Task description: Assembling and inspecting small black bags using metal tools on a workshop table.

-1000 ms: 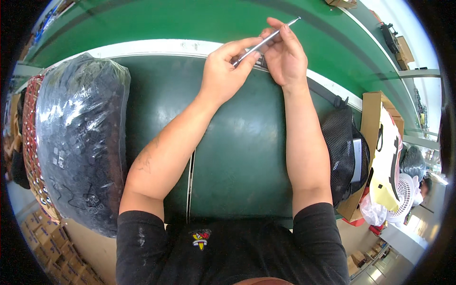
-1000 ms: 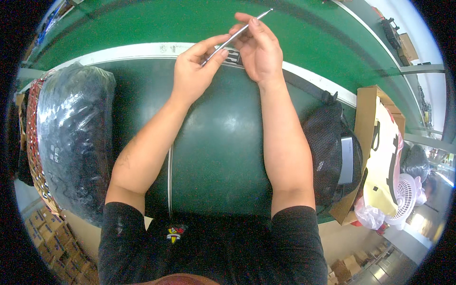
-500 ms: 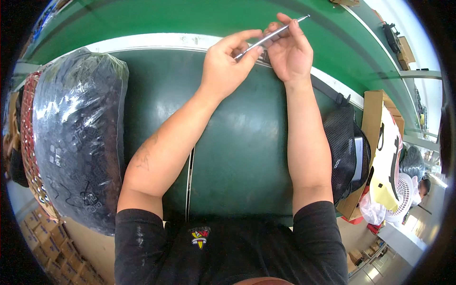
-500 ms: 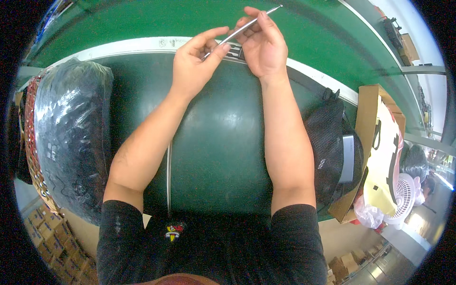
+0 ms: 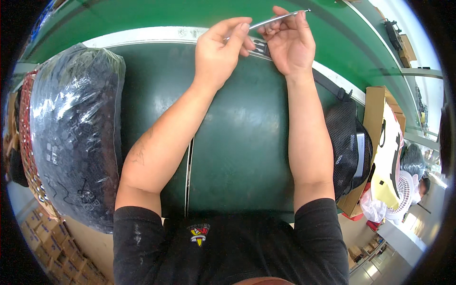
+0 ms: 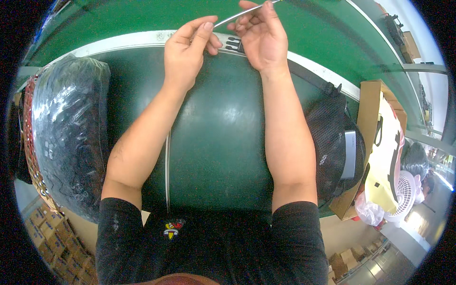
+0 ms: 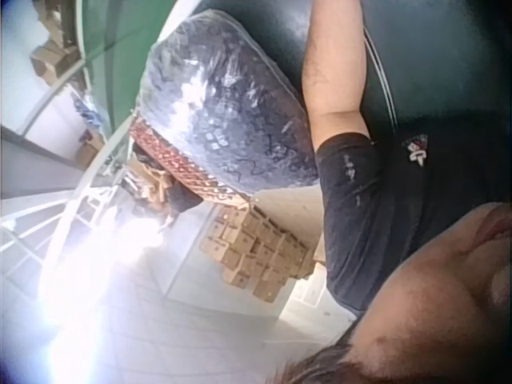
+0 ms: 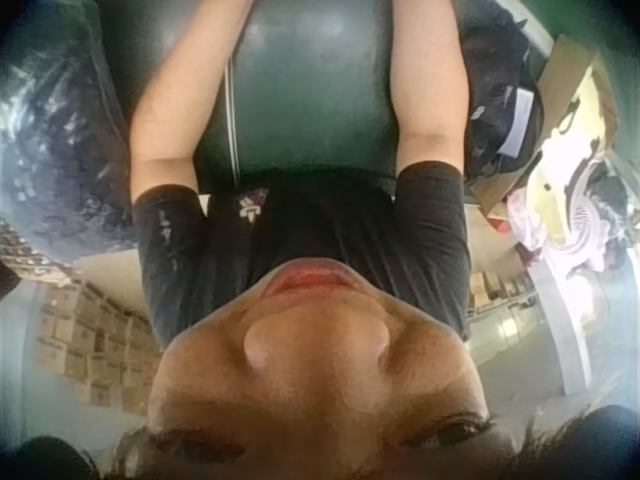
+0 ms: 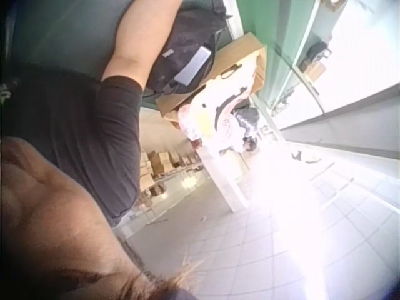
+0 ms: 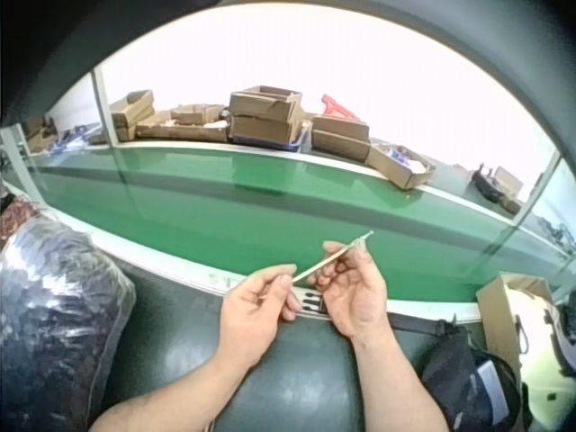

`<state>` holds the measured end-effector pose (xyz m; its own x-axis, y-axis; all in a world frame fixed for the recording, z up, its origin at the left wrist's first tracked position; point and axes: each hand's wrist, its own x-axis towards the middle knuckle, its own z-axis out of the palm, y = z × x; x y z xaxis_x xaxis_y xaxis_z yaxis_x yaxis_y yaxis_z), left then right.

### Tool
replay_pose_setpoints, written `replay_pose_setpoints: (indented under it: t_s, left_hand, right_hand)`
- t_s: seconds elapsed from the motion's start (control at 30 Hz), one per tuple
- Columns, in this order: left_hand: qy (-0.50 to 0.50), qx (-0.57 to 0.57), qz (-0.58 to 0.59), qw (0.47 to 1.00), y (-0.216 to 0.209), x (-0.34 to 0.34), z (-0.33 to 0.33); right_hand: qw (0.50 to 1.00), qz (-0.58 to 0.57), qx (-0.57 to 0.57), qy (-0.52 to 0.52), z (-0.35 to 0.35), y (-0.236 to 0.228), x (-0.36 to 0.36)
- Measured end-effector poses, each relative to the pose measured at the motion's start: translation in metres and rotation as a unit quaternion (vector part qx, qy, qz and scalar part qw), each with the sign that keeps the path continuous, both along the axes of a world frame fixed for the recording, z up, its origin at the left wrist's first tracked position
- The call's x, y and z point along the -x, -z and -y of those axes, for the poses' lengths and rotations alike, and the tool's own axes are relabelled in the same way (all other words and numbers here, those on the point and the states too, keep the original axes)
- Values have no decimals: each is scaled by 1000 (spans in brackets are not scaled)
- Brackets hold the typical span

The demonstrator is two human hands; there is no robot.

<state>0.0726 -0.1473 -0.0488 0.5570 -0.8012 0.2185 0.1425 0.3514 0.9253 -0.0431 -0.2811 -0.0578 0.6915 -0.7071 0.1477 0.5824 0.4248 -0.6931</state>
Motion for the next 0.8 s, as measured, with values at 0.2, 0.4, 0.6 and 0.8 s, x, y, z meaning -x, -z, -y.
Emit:
replay_pose_setpoints:
  t_s: [0.2, 0.4, 0.6, 0.8]
  left_hand:
    - [9, 1, -18, 1000, 0, 1, -1]
    - [43, -59, 93, 993, 3, 8, -1]
    - [6, -113, 245, 963, 2, 11, -6]
    - [-129, -20, 325, 937, 4, 13, -2]
  right_hand:
    - [998, 41, -32, -43, -5, -1, -3]
    - [999, -8, -46, 27, -23, -24, -9]
    - [998, 29, -51, 3, -27, -32, -12]
    - [986, 70, -130, 77, -16, -37, 1]
